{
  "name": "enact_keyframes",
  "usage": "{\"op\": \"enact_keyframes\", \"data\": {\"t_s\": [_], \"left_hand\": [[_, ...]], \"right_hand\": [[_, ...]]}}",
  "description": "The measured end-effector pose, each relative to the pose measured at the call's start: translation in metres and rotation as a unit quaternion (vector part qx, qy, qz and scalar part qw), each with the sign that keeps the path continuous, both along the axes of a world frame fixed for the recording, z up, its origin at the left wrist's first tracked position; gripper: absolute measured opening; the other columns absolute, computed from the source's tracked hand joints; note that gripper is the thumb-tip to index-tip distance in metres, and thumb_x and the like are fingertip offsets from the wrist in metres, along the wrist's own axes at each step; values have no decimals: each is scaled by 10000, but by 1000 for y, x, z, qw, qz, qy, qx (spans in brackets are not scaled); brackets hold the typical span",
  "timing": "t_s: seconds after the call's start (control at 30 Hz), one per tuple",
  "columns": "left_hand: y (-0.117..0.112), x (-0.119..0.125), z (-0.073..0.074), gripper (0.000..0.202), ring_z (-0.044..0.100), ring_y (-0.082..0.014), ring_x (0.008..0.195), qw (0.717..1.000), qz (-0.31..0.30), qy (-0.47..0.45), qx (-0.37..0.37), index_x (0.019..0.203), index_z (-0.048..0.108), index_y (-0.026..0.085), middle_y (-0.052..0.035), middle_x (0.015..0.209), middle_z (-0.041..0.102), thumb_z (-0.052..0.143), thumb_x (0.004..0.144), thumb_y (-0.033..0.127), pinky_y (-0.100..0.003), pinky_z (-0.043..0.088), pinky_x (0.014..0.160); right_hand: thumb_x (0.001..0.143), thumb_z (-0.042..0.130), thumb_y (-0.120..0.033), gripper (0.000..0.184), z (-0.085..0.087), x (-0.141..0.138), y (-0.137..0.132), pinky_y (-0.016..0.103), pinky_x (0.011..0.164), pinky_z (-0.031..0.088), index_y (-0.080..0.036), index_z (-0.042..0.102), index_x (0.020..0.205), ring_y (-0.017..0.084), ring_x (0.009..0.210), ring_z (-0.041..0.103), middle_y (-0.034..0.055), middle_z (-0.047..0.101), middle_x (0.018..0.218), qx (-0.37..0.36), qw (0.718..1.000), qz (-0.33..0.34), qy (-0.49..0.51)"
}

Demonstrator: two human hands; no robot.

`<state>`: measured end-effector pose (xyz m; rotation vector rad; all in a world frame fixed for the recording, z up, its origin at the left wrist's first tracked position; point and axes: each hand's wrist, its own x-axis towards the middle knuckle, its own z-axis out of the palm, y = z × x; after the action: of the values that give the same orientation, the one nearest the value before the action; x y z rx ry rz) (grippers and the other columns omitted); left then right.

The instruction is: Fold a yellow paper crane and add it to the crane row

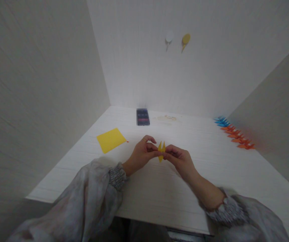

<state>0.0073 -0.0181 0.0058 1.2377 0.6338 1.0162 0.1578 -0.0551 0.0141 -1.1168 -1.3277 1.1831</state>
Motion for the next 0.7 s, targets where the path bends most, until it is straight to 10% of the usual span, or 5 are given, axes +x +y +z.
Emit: {"op": "enact_keyframes", "data": {"t_s": [0.7], "left_hand": [[7,-3,-7,195,540,-82,604,999,-50,15,-4,754,551,118,-9,689,595,621,655,271,-206,423,568]], "right_hand": [[750,514,-218,83,7,1,-6,225,526,388,-196,593,734,97,561,475,-14,506,637,113,987,17,-112]]}}
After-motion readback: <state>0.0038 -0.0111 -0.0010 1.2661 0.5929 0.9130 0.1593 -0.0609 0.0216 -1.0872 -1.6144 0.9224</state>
